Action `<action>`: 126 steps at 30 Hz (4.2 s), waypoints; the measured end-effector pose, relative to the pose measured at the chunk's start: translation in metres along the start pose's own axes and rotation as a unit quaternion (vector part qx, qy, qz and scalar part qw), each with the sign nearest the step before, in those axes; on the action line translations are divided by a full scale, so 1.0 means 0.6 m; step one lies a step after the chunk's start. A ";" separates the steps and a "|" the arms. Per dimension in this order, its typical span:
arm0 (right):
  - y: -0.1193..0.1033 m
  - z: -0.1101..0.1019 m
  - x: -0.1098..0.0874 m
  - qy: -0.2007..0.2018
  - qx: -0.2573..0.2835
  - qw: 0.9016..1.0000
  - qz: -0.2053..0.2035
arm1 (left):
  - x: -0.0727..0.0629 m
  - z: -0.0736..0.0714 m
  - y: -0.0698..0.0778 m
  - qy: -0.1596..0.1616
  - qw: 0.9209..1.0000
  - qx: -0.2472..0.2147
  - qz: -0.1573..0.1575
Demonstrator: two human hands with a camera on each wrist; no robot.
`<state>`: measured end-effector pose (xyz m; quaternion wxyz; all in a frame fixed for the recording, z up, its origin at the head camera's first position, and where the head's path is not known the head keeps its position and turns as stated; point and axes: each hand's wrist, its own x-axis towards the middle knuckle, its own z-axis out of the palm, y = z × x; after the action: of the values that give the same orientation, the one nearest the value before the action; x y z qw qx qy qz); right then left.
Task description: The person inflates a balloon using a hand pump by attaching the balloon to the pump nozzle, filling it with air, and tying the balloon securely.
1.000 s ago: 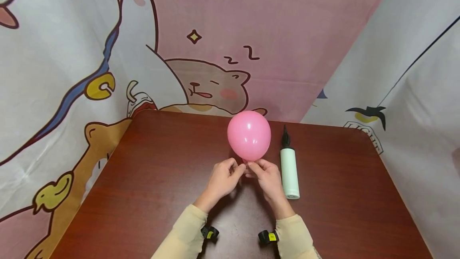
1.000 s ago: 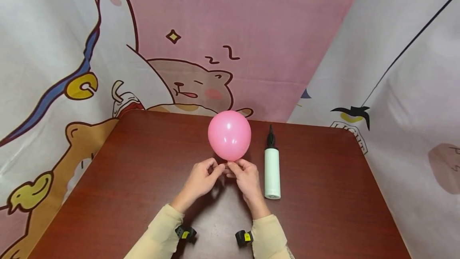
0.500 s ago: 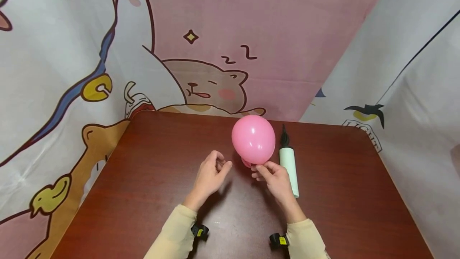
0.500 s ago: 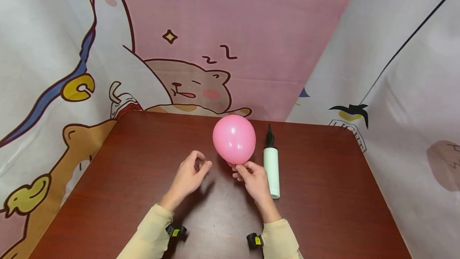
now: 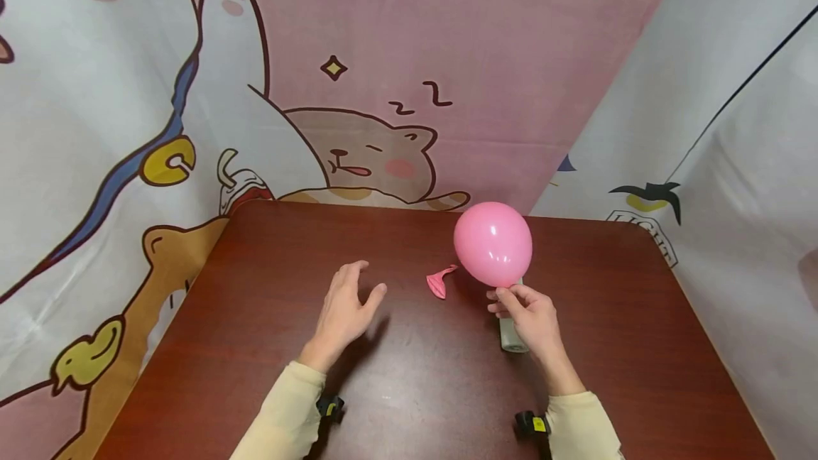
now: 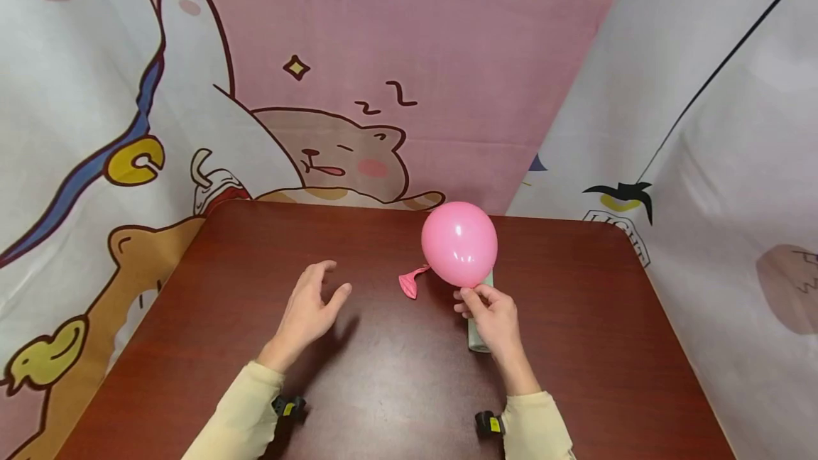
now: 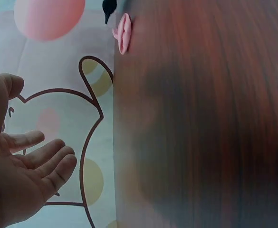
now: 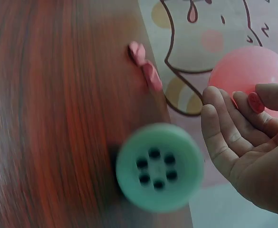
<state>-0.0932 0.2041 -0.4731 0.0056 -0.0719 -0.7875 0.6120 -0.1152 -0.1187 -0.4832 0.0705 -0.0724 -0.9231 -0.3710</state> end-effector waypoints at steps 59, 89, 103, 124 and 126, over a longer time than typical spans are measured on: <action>0.107 -0.292 0.123 0.112 -0.166 0.969 0.142 | 0.049 -0.088 -0.167 -0.058 0.974 0.218 -0.002; 0.084 -0.259 0.083 0.137 -0.201 0.953 0.180 | 0.038 -0.046 -0.138 -0.054 0.976 0.212 0.026; 0.069 -0.209 0.054 0.120 -0.206 0.966 0.104 | 0.038 0.010 -0.083 -0.079 0.977 0.189 0.059; 0.069 -0.162 0.060 0.060 -0.193 0.976 0.076 | 0.053 0.089 0.015 -0.109 0.967 0.194 0.121; 0.069 -0.159 0.061 0.057 -0.191 0.977 0.074 | 0.057 0.096 0.025 -0.110 0.967 0.194 0.126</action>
<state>-0.1158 0.3104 -0.4922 -0.0081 -0.1644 -0.8807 0.4441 -0.1501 -0.0653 -0.5080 0.0272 -0.2140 -0.9628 -0.1629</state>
